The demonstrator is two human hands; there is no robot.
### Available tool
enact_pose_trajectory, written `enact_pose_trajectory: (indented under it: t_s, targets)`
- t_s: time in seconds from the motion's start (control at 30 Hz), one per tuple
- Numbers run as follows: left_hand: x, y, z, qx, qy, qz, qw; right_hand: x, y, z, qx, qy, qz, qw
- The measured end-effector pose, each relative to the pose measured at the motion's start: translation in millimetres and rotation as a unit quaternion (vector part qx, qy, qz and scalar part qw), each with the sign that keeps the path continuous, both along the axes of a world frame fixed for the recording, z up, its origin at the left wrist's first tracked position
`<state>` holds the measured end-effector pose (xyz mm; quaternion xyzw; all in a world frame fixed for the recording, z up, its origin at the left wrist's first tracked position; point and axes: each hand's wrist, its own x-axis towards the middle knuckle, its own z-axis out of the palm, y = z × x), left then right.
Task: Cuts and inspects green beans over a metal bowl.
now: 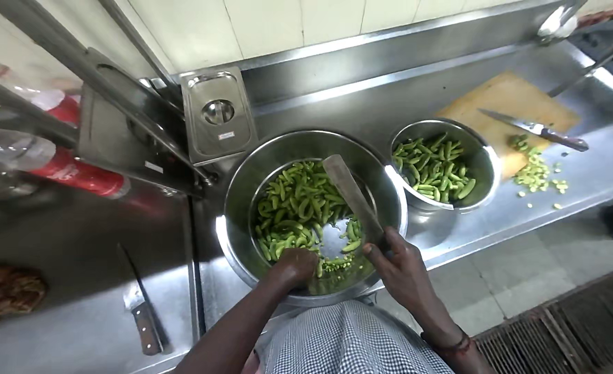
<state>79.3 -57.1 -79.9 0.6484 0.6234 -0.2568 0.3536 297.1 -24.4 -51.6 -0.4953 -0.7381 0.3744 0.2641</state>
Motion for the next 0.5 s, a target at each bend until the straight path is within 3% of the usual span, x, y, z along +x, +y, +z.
enact_pose_trajectory:
  t_s: [0.17, 0.27, 0.4, 0.5]
  targets:
    - [-7.4, 1.7, -9.7, 0.009, 0.001, 0.012, 1.0, 0.5, -0.1, 1.1, 0.001, -0.001, 0.002, 1.0]
    - [-19.6, -0.3, -9.1, 0.091, -0.09, 0.098, 0.987, 0.9, 0.8, 2.6, 0.004, 0.004, 0.004, 1.0]
    - [-18.7, -7.8, 20.2, 0.21, -0.304, 0.231, 0.9, -1.9, 4.0, 5.6, -0.039, 0.028, 0.031, 0.998]
    - [-10.0, -18.1, 37.1, 0.266, -0.399, 0.298, 0.826, -8.9, 3.7, 8.3, -0.058, 0.044, 0.065, 0.995]
